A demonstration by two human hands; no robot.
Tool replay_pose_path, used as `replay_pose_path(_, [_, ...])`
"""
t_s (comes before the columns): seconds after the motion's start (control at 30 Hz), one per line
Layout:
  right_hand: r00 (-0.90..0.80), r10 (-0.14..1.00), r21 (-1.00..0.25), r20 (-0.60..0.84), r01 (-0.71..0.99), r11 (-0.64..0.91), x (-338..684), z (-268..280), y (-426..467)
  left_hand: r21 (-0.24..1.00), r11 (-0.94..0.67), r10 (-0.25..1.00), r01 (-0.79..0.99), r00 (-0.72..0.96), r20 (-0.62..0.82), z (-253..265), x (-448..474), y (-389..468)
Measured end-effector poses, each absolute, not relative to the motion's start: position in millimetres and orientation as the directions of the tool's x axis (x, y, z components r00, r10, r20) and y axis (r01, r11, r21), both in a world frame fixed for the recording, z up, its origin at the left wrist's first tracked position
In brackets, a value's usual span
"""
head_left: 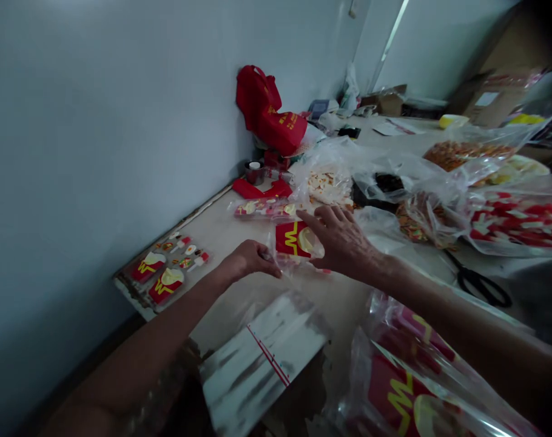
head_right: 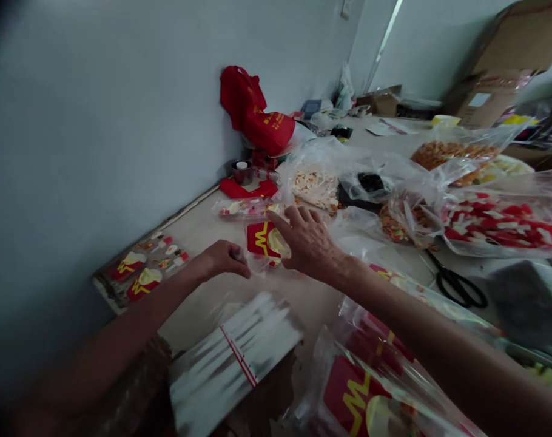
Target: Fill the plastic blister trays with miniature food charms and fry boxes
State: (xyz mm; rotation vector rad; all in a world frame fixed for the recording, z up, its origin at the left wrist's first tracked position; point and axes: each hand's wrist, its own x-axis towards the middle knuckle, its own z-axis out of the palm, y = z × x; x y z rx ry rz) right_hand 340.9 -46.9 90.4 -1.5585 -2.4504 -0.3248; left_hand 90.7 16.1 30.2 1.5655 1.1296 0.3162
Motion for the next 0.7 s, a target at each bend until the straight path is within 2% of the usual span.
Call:
replay_pose_path(0.13, [-0.475,0.859,-0.079,0.190,0.865,0.495,354,79,-40,0.900,0.216,0.817,0.379,0.434,-0.380,30,87,27])
replay_pose_path(0.27, [-0.649,0.757,-0.230,0.074,0.727,0.646,365,69,-31,0.921,0.218,0.842,0.323,0.414,-0.344,27,78,29])
replay_pose_path(0.47, [-0.700,0.714,-0.254,-0.021,0.695,0.673,355,56,-16,0.896,0.265,0.815,0.356,0.414,-0.405,20,71,32])
replay_pose_path(0.7, [-0.736,0.671,-0.311,-0.093,0.661,0.682,343,54,-17,0.886,0.234,0.795,0.400,0.446,-0.411,19,62,34])
